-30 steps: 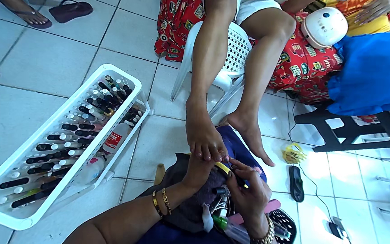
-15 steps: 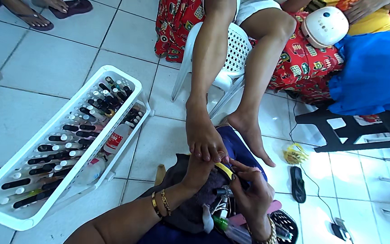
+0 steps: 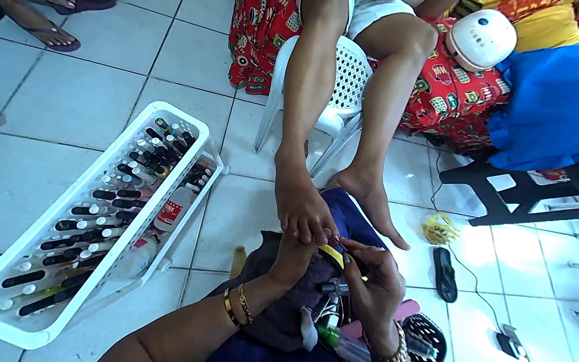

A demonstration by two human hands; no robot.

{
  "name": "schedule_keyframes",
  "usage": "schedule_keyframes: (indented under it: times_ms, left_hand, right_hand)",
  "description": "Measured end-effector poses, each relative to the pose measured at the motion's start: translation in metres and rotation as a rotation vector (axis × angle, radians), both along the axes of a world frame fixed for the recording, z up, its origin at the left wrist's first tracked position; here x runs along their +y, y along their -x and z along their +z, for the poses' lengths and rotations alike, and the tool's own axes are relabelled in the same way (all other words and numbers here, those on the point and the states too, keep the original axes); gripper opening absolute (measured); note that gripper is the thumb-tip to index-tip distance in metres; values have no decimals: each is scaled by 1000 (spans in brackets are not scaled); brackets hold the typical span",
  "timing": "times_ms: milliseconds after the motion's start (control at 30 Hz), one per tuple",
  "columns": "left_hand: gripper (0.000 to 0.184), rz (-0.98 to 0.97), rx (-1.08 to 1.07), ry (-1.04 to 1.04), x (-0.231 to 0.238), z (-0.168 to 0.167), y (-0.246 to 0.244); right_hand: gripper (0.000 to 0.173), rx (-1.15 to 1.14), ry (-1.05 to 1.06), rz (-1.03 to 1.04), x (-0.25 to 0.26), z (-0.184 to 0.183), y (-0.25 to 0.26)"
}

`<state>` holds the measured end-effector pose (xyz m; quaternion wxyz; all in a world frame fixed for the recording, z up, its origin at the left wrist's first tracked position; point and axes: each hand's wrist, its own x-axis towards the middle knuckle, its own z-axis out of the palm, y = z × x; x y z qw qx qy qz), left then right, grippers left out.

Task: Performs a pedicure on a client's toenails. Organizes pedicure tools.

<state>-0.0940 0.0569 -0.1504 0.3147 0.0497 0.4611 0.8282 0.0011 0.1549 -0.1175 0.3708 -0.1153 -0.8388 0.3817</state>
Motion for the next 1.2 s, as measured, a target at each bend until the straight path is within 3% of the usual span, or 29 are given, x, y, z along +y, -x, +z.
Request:
schedule_keyframes:
  times_ms: [500,1200]
  left_hand:
    - [18,3,9,4,0,2,0]
    - [17,-37,-23,19,-3,2,1]
  right_hand:
    - [9,-45,-185,-38,-1,2,3]
    - [9,-63,-190,-45,-3,2,-1]
